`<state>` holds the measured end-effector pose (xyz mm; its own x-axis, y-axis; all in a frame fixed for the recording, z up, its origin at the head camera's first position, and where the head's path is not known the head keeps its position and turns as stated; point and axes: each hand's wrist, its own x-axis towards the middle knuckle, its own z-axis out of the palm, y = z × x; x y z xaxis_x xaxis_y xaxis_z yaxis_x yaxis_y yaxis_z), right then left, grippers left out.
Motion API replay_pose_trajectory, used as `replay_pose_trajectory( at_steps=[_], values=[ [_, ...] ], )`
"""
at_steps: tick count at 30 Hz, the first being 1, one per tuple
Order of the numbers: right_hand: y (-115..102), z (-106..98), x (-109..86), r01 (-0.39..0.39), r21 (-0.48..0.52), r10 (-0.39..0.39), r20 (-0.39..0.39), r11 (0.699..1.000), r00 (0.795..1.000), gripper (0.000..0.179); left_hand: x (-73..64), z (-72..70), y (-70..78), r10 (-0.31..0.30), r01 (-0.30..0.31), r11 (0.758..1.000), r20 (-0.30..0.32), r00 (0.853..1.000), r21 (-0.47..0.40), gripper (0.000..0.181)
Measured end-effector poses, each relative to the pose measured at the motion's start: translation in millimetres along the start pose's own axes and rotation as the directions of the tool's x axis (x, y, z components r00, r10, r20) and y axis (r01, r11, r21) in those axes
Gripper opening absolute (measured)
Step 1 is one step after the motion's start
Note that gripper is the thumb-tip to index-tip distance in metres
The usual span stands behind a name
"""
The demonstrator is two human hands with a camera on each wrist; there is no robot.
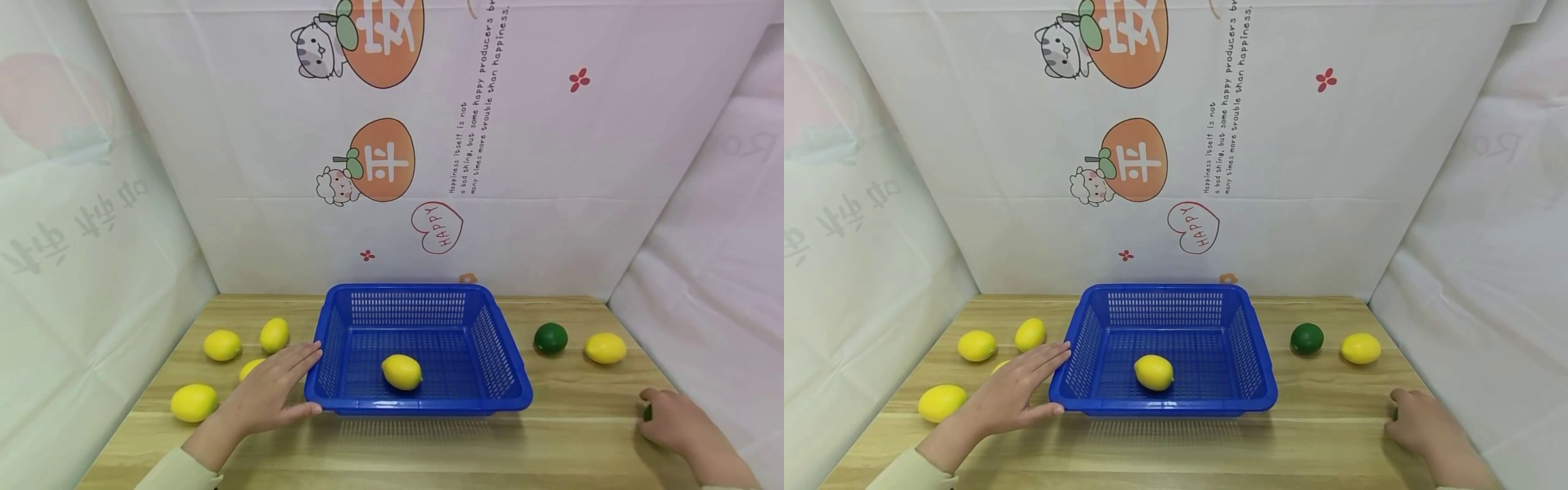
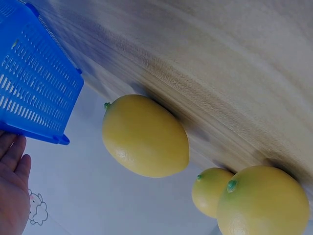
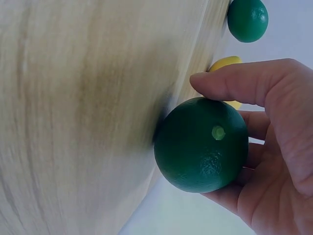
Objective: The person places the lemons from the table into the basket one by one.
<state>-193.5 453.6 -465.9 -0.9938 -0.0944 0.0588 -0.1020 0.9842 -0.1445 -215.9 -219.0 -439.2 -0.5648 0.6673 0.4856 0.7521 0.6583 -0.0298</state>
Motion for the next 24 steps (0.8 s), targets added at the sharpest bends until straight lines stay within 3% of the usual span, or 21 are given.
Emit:
replay_pose_trajectory(
  at_steps=[24],
  values=[
    [1.4, -1.6, 1.8, -0.001, -0.005, 0.001, 0.033, 1.000, 0.999, 0.048, 0.1, -0.7, 0.7, 0.000, 0.000, 1.000, -0.002, 1.000, -0.007, 0.081]
  ],
)
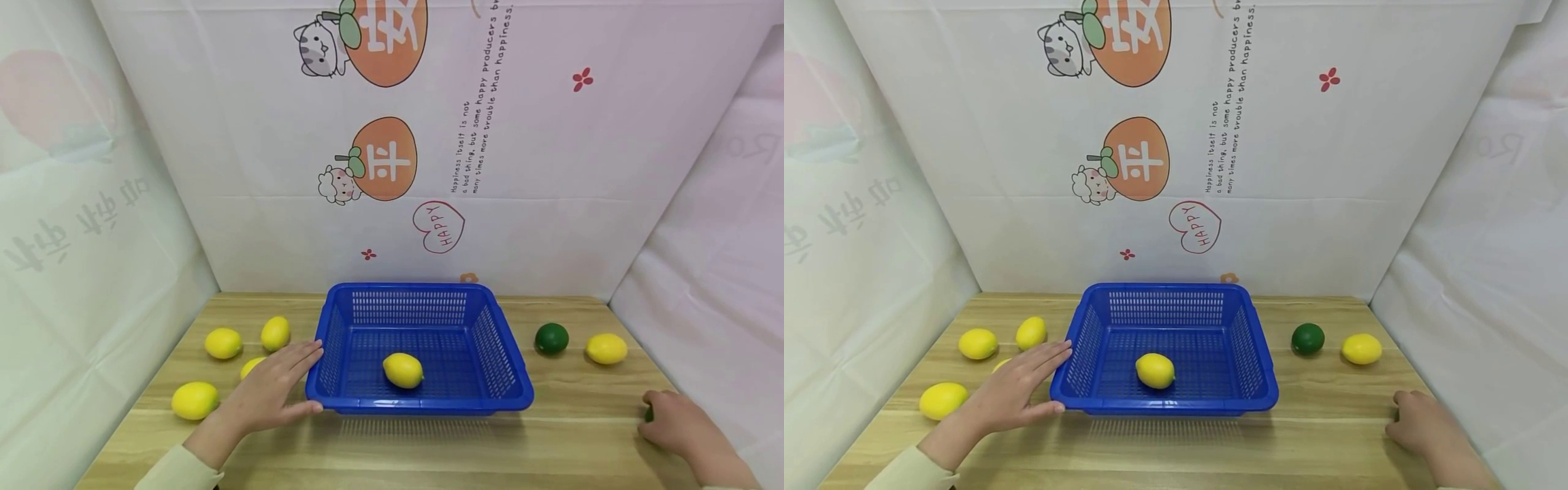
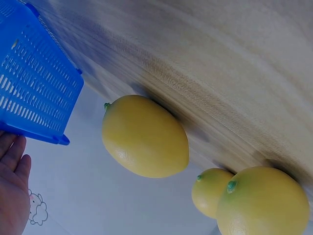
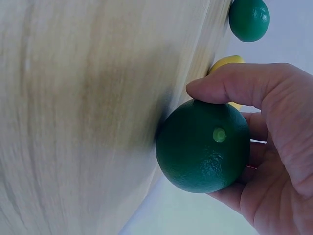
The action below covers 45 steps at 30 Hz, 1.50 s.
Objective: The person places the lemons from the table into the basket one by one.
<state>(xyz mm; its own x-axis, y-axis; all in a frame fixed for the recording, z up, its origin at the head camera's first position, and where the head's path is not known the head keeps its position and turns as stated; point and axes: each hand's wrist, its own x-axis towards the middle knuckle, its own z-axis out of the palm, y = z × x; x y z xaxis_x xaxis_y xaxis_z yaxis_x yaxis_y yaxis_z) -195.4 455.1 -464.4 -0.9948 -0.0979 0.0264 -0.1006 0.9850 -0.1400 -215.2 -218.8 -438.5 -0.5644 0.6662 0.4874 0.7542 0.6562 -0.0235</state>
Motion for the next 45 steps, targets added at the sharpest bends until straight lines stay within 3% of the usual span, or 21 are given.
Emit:
replay_pose_trajectory(
  at_steps=[14, 22, 34, 42, 45],
  values=[
    [-14, -7, 4.0, 0.042, 0.007, -0.041, -0.095, 0.999, 0.995, 0.055, -0.6, 1.3, -1.0, -0.001, 0.001, 1.000, 0.003, 1.000, 0.004, 0.081],
    [-26, -17, 8.7, 0.049, -0.008, -0.049, -0.109, 0.999, 0.993, 0.053, -0.2, 2.0, -0.9, 0.007, -0.007, 1.000, -0.005, 1.000, 0.005, 0.082],
    [-51, -30, 11.0, 0.130, -0.036, -0.134, -0.200, 0.991, 0.971, 0.055, 0.1, 1.6, -0.6, 0.003, -0.003, 1.000, -0.003, 1.000, 0.005, 0.081],
    [-69, -44, 15.3, 0.155, -0.048, -0.161, -0.192, 0.987, 0.968, 0.053, -0.4, 1.5, -0.9, 0.001, -0.001, 1.000, -0.001, 1.000, 0.011, 0.081],
    [-76, -48, 16.6, 0.192, -0.064, -0.202, -0.233, 0.979, 0.951, 0.050, -0.8, 1.9, -1.2, 0.000, 0.000, 1.000, -0.001, 1.000, 0.015, 0.081]
  ],
)
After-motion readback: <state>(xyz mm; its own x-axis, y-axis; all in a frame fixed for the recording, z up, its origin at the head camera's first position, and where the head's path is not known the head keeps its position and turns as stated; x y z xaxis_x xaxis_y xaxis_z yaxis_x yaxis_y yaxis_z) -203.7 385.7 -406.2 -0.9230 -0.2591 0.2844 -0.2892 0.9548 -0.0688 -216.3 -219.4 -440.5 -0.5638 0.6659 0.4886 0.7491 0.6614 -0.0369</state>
